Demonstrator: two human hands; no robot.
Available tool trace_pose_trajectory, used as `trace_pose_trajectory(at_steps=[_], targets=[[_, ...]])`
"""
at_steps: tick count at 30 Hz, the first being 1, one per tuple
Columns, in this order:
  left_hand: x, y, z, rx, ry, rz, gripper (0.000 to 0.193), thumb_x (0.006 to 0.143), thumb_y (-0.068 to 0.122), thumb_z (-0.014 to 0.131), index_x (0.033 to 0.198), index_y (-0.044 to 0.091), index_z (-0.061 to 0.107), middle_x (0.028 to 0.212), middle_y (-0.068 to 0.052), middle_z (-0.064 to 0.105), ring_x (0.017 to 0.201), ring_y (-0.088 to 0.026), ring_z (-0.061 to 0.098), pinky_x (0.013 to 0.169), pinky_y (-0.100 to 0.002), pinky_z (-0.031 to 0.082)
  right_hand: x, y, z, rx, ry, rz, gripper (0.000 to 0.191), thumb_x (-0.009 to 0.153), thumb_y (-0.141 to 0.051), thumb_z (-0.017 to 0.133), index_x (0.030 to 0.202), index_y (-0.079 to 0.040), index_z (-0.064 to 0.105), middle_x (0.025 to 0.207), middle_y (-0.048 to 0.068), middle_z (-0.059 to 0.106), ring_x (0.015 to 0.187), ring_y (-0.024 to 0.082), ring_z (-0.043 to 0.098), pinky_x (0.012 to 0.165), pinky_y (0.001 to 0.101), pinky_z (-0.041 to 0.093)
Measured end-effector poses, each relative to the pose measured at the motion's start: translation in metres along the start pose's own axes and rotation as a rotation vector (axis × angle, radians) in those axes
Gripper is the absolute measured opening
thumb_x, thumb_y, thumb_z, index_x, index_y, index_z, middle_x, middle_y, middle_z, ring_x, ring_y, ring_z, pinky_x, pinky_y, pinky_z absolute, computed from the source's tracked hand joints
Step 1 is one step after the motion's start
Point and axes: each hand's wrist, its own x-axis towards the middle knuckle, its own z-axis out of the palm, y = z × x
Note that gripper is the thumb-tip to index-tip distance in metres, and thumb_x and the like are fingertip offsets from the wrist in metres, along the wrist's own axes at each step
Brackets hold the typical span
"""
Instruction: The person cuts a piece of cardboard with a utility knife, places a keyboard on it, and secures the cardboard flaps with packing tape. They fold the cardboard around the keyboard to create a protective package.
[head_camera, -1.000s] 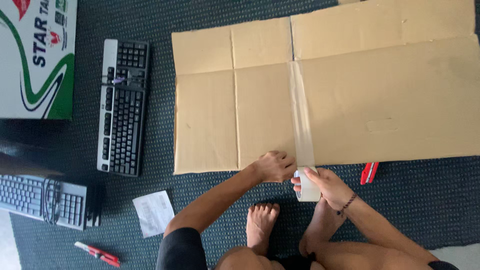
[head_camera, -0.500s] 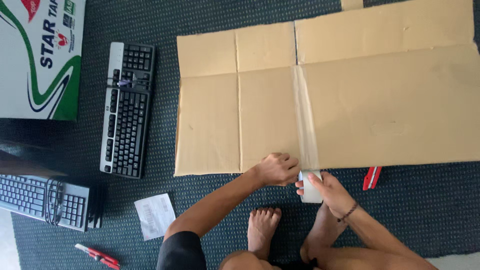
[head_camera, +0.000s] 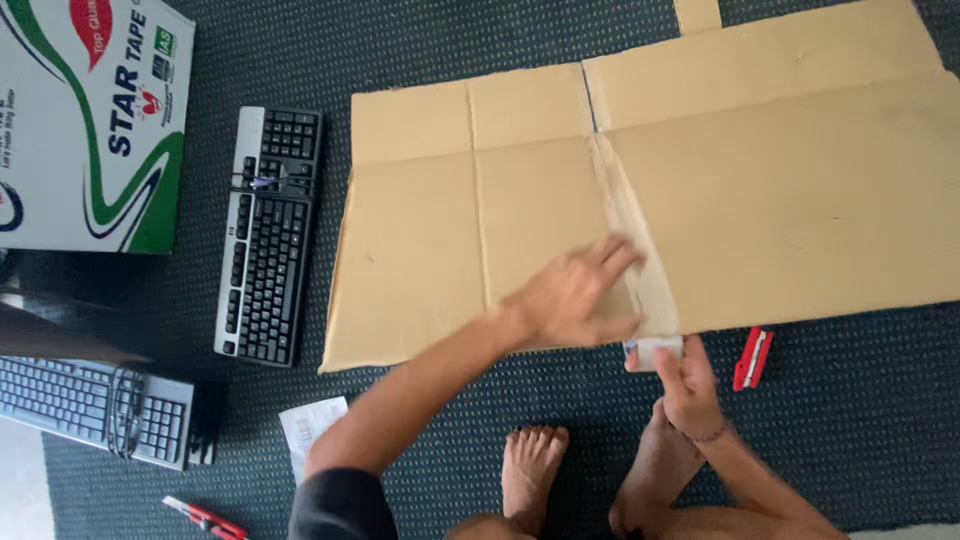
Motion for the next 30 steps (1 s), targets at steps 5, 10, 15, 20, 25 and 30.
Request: trace_pose_trajectory(at_steps=[5, 10, 15, 20, 25, 30], targets=[[0.071, -0.047, -0.004, 0.263, -0.29, -0.302, 0.084, 0.099, 0.063, 0.036, 0.158, 0.005, 0.022, 0.166, -0.021, 0.015, 0.152, -0.043, 0.015, 0.118, -0.062, 0.016, -0.024, -0.031, 0.003, 0.025, -0.038, -0.017, 0.035, 0.111, -0.018, 0.043, 0.136, 0.005, 0.044, 0.101, 0.012, 0.068, 0.091, 0.017, 0.065, 0.089, 0.0308, 0.054], [0.104, -0.129, -0.005, 0.326, -0.329, -0.533, 0.084, 0.101, 0.064, 0.024, 0.163, 0.008, 0.015, 0.172, -0.013, 0.01, 0.159, -0.033, 0.01, 0.126, -0.059, 0.011, -0.047, -0.055, -0.022, 0.144, -0.072, 0.067, 0.041, 0.104, -0.018, 0.047, 0.135, 0.009, 0.044, 0.1, 0.014, 0.07, 0.086, 0.021, 0.068, 0.081, 0.0343, 0.057], [0.105, -0.187, 0.021, 0.24, -0.264, -0.609, 0.079, 0.1, 0.059, 0.025, 0.162, 0.012, 0.013, 0.172, -0.007, 0.007, 0.157, -0.03, 0.007, 0.125, -0.058, 0.01, -0.07, -0.082, -0.047, -0.329, -0.008, -0.033, 0.046, 0.099, -0.026, 0.051, 0.13, 0.008, 0.054, 0.095, 0.012, 0.077, 0.08, 0.017, 0.072, 0.07, 0.0296, 0.058], [0.105, -0.19, 0.041, 0.167, -0.169, -0.725, 0.077, 0.101, 0.058, 0.029, 0.163, 0.014, 0.017, 0.171, -0.012, 0.01, 0.157, -0.033, 0.009, 0.123, -0.062, 0.01, -0.076, -0.106, -0.047, -0.277, -0.041, 0.081, 0.046, 0.101, -0.029, 0.049, 0.126, 0.009, 0.057, 0.084, 0.011, 0.078, 0.075, 0.02, 0.076, 0.069, 0.0315, 0.063], [0.104, -0.174, 0.044, 0.255, -0.295, -0.71, 0.068, 0.099, 0.055, 0.036, 0.157, 0.022, 0.043, 0.166, -0.013, 0.035, 0.156, -0.035, 0.029, 0.127, -0.057, 0.024, -0.08, -0.123, -0.057, -0.204, -0.062, 0.112, 0.05, 0.098, -0.029, 0.054, 0.129, 0.011, 0.055, 0.084, 0.015, 0.079, 0.07, 0.021, 0.079, 0.067, 0.0328, 0.065], [0.097, -0.137, 0.053, 0.231, -0.336, -0.316, 0.083, 0.106, 0.062, 0.034, 0.156, -0.005, 0.032, 0.165, -0.028, 0.023, 0.154, -0.047, 0.019, 0.127, -0.055, 0.017, -0.112, -0.119, -0.076, 0.037, -0.084, 0.107, 0.061, 0.098, -0.031, 0.07, 0.138, 0.012, 0.052, 0.096, 0.023, 0.072, 0.074, 0.026, 0.078, 0.066, 0.0404, 0.068]])
